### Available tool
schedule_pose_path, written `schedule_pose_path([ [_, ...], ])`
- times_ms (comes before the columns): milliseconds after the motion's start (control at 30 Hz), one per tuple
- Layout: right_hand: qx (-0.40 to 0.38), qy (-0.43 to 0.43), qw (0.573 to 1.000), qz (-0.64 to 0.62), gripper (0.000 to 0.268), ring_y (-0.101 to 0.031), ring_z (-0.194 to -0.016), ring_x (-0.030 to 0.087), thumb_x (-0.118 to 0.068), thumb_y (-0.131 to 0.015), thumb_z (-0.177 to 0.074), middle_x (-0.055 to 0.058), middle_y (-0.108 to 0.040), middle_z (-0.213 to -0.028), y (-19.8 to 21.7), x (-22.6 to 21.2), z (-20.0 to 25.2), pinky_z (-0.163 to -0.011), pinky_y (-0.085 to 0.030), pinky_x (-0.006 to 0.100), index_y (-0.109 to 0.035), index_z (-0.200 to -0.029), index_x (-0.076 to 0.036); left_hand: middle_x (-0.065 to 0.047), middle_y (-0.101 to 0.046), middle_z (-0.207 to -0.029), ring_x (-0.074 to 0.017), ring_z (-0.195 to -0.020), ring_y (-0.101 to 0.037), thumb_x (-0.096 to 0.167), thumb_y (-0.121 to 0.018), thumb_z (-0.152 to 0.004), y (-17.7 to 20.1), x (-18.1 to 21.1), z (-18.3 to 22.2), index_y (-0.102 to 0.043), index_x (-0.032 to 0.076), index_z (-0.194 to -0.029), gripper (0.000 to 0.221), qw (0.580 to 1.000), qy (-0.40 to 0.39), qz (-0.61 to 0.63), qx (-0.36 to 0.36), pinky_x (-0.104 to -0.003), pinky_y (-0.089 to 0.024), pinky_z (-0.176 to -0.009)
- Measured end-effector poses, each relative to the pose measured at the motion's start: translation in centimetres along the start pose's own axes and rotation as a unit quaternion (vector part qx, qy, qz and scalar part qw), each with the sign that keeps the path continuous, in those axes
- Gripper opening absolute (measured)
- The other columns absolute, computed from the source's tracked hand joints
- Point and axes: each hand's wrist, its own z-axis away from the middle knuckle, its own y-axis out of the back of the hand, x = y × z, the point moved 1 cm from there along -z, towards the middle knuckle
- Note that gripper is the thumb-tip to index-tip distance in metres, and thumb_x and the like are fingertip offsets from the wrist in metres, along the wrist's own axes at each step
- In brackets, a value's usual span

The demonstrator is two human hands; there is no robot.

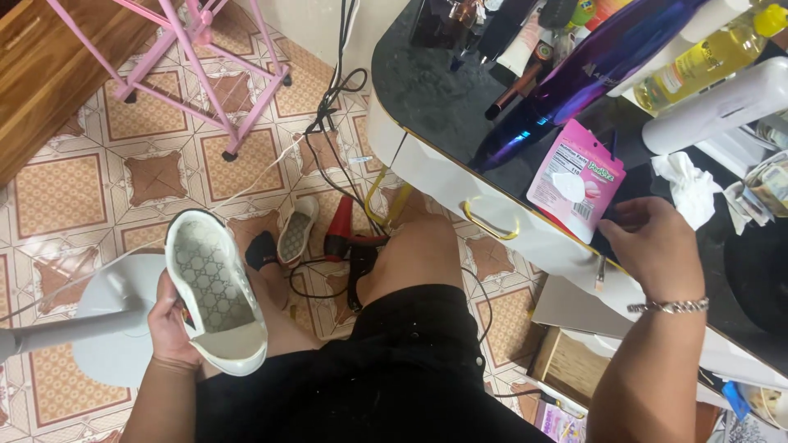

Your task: Apply white and red paint to sneakers and dry with a hair dryer.

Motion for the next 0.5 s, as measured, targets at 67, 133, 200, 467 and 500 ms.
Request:
schedule_pose_path([
  [67, 0.014, 0.004, 1.000, 0.021, 0.038, -0.074, -0.089, 0.028, -0.019, -0.084, -0.084, 0.017, -0.076, -0.098, -0.3, 0.1, -0.3, -0.080, -0.057, 0.038, -0.073, -0.114, 0.000, -0.011, -0.060, -0.140, -0.0280, -0.122, -0.062, 0.041, -0.042, -0.114, 0.1, -0.1, 0.0, -0.049, 0.013, -0.150, 0.046, 1.000, -0.003, 0.003, -0.010, -0.047, -0.053, -0.101],
  [133, 0.027, 0.007, 0.999, 0.043, 0.040, -0.073, -0.090, 0.031, -0.017, -0.085, -0.082, 0.018, -0.075, -0.098, -0.4, -0.1, -0.4, -0.081, -0.056, 0.040, -0.071, -0.115, 0.001, -0.011, -0.061, -0.140, -0.0280, -0.122, -0.063, 0.042, -0.043, -0.114, 0.1, -0.2, 0.0, -0.049, 0.012, -0.147, 0.046, 1.000, -0.005, 0.005, -0.020, -0.048, -0.053, -0.101],
  [200, 0.041, -0.017, 0.998, 0.040, 0.037, -0.074, -0.090, 0.032, -0.011, -0.078, -0.084, 0.019, -0.075, -0.095, -0.3, -0.4, -0.1, -0.083, -0.056, 0.041, -0.067, -0.116, 0.001, -0.011, -0.061, -0.140, -0.0279, -0.123, -0.063, 0.042, -0.044, -0.115, 0.2, -0.2, 0.1, -0.048, 0.011, -0.147, 0.045, 1.000, -0.010, 0.010, -0.026, -0.048, -0.053, -0.102],
  [467, 0.098, 0.016, 0.986, 0.134, 0.036, -0.065, -0.094, 0.051, -0.001, -0.063, -0.087, 0.035, -0.064, -0.104, -0.3, 2.8, 0.9, -0.087, -0.053, 0.053, -0.060, -0.122, 0.009, -0.009, -0.062, -0.140, -0.0272, -0.123, -0.063, 0.037, -0.041, -0.113, 0.4, 0.0, 0.0, -0.051, 0.014, -0.150, 0.045, 1.000, 0.006, 0.013, 0.004, -0.046, -0.053, -0.102],
  [500, 0.114, -0.005, 0.984, 0.140, 0.037, -0.063, -0.090, 0.053, 0.002, -0.060, -0.085, 0.036, -0.058, -0.108, -0.1, 2.8, 1.5, -0.086, -0.053, 0.054, -0.060, -0.121, 0.011, -0.009, -0.062, -0.140, -0.0271, -0.123, -0.063, 0.037, -0.041, -0.112, 0.6, 0.0, 0.0, -0.051, 0.015, -0.150, 0.045, 1.000, 0.009, 0.008, 0.009, -0.046, -0.053, -0.101],
])
